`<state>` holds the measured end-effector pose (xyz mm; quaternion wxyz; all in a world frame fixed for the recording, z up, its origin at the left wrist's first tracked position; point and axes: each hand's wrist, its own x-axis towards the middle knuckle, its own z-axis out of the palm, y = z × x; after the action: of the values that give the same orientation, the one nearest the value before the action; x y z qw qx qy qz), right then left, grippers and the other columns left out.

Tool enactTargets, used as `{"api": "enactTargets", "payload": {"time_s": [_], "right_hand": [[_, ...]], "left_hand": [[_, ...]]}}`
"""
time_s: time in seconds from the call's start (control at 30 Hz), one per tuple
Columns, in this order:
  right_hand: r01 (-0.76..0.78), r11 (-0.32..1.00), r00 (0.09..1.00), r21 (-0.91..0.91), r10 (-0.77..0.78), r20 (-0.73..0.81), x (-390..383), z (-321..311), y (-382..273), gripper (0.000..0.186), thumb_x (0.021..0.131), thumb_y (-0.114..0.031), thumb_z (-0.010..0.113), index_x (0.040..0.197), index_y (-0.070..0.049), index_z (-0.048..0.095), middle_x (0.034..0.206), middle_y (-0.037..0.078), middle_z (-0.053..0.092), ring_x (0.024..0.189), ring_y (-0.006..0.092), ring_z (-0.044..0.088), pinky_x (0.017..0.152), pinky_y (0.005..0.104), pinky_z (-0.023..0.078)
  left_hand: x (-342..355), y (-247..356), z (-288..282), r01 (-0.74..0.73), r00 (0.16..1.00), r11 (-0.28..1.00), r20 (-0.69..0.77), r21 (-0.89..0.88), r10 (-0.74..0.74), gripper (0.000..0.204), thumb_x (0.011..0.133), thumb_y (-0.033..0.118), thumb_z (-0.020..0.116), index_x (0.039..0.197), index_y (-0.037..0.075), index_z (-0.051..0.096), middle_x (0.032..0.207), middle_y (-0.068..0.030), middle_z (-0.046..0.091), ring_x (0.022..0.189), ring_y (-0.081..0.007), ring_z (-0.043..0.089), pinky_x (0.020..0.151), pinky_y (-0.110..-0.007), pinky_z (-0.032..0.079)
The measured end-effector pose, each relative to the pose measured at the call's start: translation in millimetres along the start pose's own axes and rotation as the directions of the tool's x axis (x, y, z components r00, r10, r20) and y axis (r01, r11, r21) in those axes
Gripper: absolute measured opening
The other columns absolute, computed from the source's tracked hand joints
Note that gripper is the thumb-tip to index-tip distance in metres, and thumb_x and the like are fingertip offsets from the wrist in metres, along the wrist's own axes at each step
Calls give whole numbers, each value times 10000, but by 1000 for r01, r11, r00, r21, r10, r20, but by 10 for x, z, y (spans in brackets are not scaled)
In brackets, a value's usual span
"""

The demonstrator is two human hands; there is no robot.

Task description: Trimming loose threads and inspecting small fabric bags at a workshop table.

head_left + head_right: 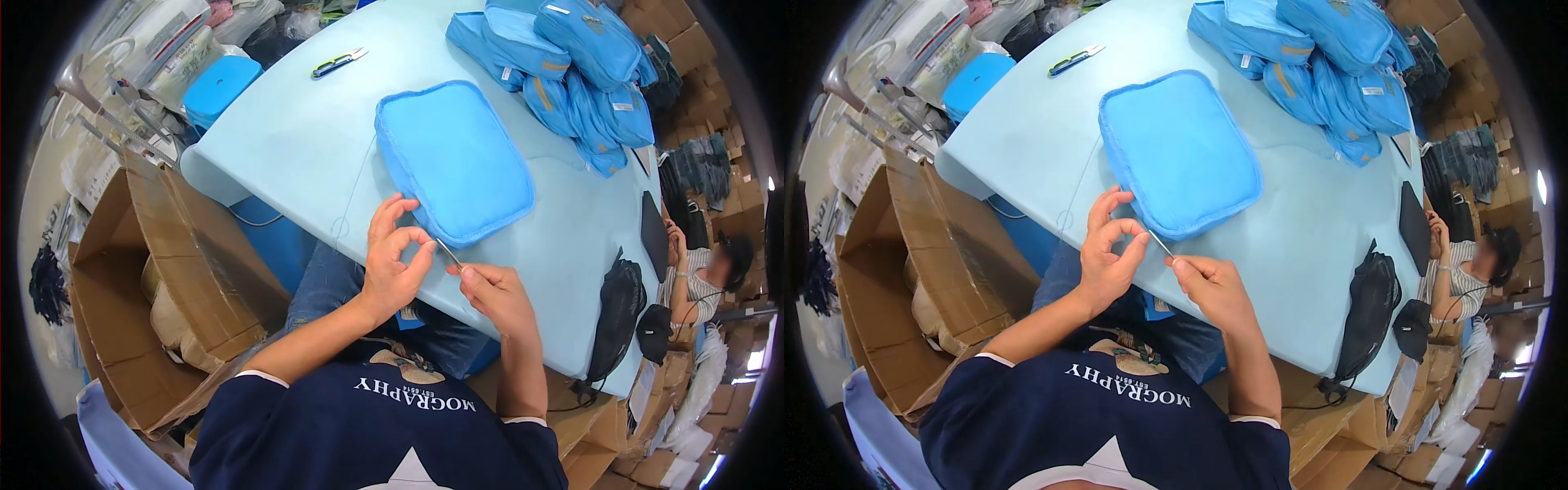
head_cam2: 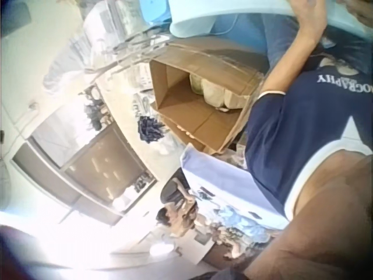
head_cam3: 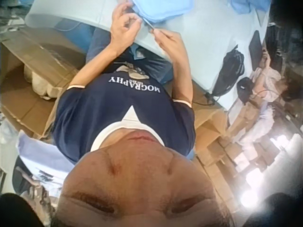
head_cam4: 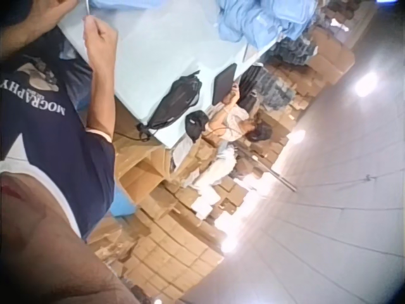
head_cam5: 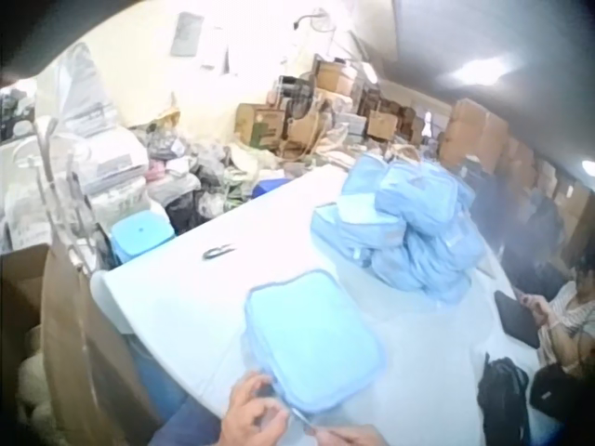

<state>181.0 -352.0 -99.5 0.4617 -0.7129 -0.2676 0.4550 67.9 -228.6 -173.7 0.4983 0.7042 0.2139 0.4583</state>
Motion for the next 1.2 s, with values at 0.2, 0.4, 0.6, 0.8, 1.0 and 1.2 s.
{"api": "enactTargets", "payload": {"time_s": [0.2, 0.4, 0.6, 0.8, 1.0, 1.2], "right_hand": [[20, 1000, 1000, -23, -20, -22, 86, 35, -11, 330, 923, -247, 548, 1017, 56, 639, 604, -58, 454, 508, 14, 352, 458, 185, 263], [54, 997, 998, -63, -56, -42, 102, 19, -6, 332, 920, -254, 551, 1011, 52, 643, 603, -62, 450, 512, 16, 349, 465, 186, 254], [153, 988, 971, -3, -149, 187, -55, -165, 1, 315, 905, -225, 551, 1037, 54, 615, 597, -48, 438, 498, 25, 332, 456, 192, 243], [180, 965, 969, 189, -141, -204, 14, -236, 171, 191, 888, -213, 590, 891, -26, 554, 605, -68, 422, 462, 6, 306, 420, 184, 225], [234, 959, 687, -159, -279, -671, 362, -440, 282, 246, 875, -282, 617, 764, -82, 528, 552, -39, 424, 414, 26, 311, 379, 208, 237], [134, 990, 692, -52, -131, -710, 541, -790, -194, 272, 833, -262, 677, 852, 1, 610, 664, -23, 526, 564, 41, 384, 506, 226, 328]], "left_hand": [[6, -12, -9, -17, 1000, 1000, -1, -15, 16, 100, 746, 53, 663, 803, 55, 581, 1228, -179, 479, 1270, -374, 333, 1031, -437, 267], [28, -10, -1, -46, 999, 999, -5, 10, 46, 85, 752, 47, 648, 796, 46, 576, 1224, -183, 483, 1265, -379, 339, 1026, -440, 272], [36, -222, -391, -225, 971, 968, 110, 115, 212, 90, 751, 36, 651, 831, 64, 622, 1230, -149, 490, 1213, -356, 384, 988, -419, 292], [278, -13, -169, -168, 980, 932, -47, 322, 193, 142, 714, 76, 695, 839, 83, 627, 1207, -152, 490, 1204, -380, 379, 974, -452, 275], [315, 77, -172, -317, 941, 948, 117, -29, 318, 104, 681, -3, 661, 735, 46, 586, 1103, -153, 554, 1102, -340, 494, 903, -397, 406], [1151, -383, -546, 169, 956, 984, -251, 56, -150, 291, 896, 238, 571, 967, -42, 608, 964, -134, 606, 910, -204, 561, 800, -284, 434]]}}
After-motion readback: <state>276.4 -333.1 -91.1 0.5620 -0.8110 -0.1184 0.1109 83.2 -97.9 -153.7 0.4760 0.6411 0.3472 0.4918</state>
